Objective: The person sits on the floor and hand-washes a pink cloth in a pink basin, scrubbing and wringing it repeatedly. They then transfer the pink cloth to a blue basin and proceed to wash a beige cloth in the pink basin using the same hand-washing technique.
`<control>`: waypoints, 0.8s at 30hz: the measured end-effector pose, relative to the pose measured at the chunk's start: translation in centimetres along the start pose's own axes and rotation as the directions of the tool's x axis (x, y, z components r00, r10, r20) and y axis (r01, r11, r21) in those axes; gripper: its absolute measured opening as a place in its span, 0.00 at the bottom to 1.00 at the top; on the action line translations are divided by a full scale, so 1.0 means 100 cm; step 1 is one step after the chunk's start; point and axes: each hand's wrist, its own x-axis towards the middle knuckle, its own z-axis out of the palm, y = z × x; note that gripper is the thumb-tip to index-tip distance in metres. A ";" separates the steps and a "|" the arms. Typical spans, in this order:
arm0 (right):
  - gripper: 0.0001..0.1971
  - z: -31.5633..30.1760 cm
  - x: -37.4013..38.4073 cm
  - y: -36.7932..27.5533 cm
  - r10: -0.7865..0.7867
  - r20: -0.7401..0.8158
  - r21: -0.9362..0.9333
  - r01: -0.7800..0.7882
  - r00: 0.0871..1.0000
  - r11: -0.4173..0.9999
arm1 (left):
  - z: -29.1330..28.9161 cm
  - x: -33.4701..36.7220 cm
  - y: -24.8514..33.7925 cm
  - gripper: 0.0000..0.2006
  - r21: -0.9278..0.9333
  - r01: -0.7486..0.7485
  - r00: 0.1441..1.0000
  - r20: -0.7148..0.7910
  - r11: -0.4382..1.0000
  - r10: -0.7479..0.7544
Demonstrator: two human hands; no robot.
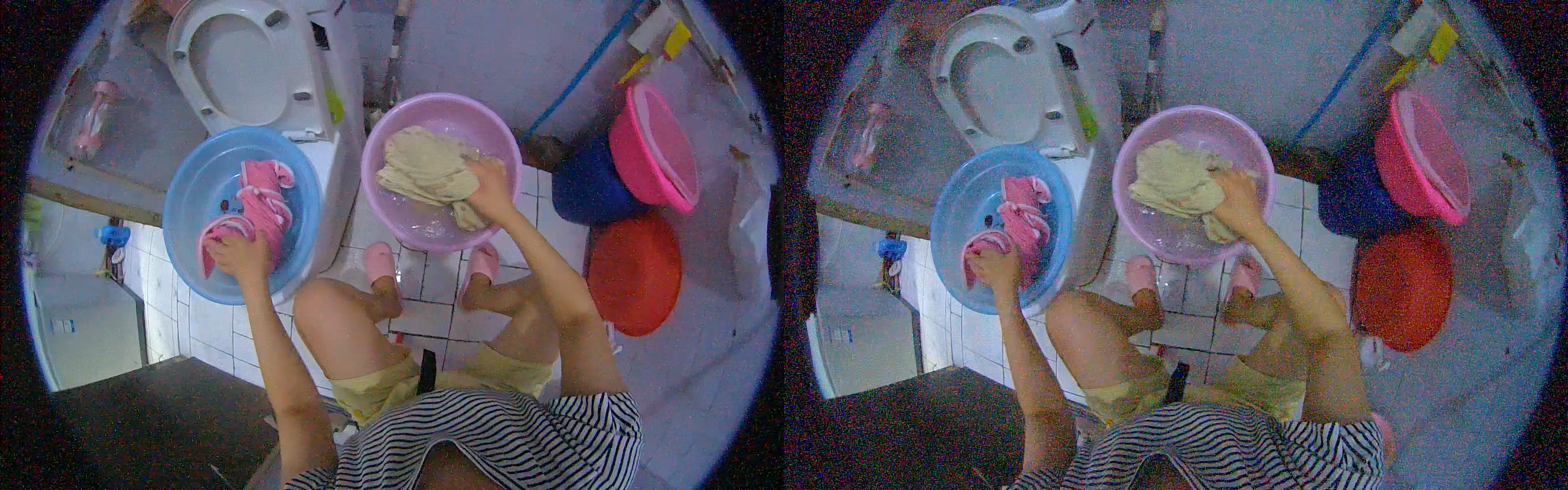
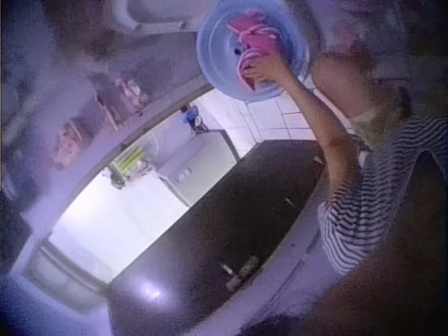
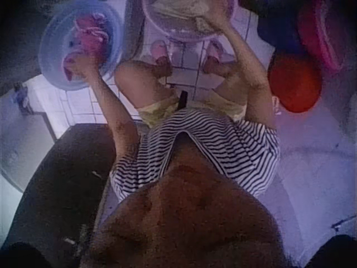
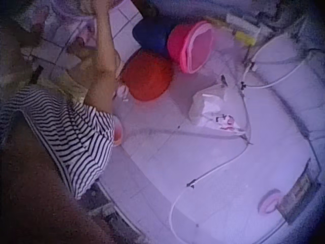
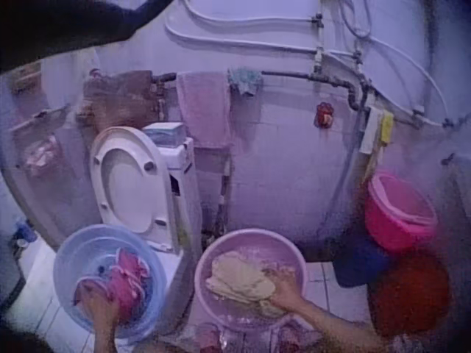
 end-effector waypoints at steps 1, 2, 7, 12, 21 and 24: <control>0.23 0.003 -0.004 -0.004 0.008 0.082 -0.065 -0.003 0.997 0.998 | 0.000 0.000 0.008 0.41 0.042 0.012 0.999 -0.041 0.999 -0.010; 0.25 0.001 -0.005 -0.011 0.020 0.162 -0.128 0.001 0.987 0.992 | -0.009 0.001 0.014 0.41 0.045 0.024 1.000 -0.008 0.999 -0.023; 0.39 0.009 -0.019 -0.008 -0.032 0.362 -0.303 0.150 0.932 0.941 | -0.070 0.002 0.063 0.37 -0.154 -0.300 0.949 -0.150 0.941 0.278; 0.40 0.016 -0.021 -0.008 0.029 0.502 -0.210 0.089 0.864 0.974 | -0.075 -0.073 0.204 0.30 -0.697 -0.649 0.511 -0.102 0.305 0.854; 0.42 0.013 -0.002 0.024 0.131 0.076 -0.040 -0.128 0.988 0.991 | -0.009 -0.134 0.286 0.39 -0.543 -0.528 0.659 0.222 0.652 0.719; 0.43 0.028 0.007 0.029 0.144 -0.060 -0.128 -0.151 0.988 0.980 | 0.007 -0.125 0.293 0.34 -0.687 -0.402 0.650 0.252 0.605 0.717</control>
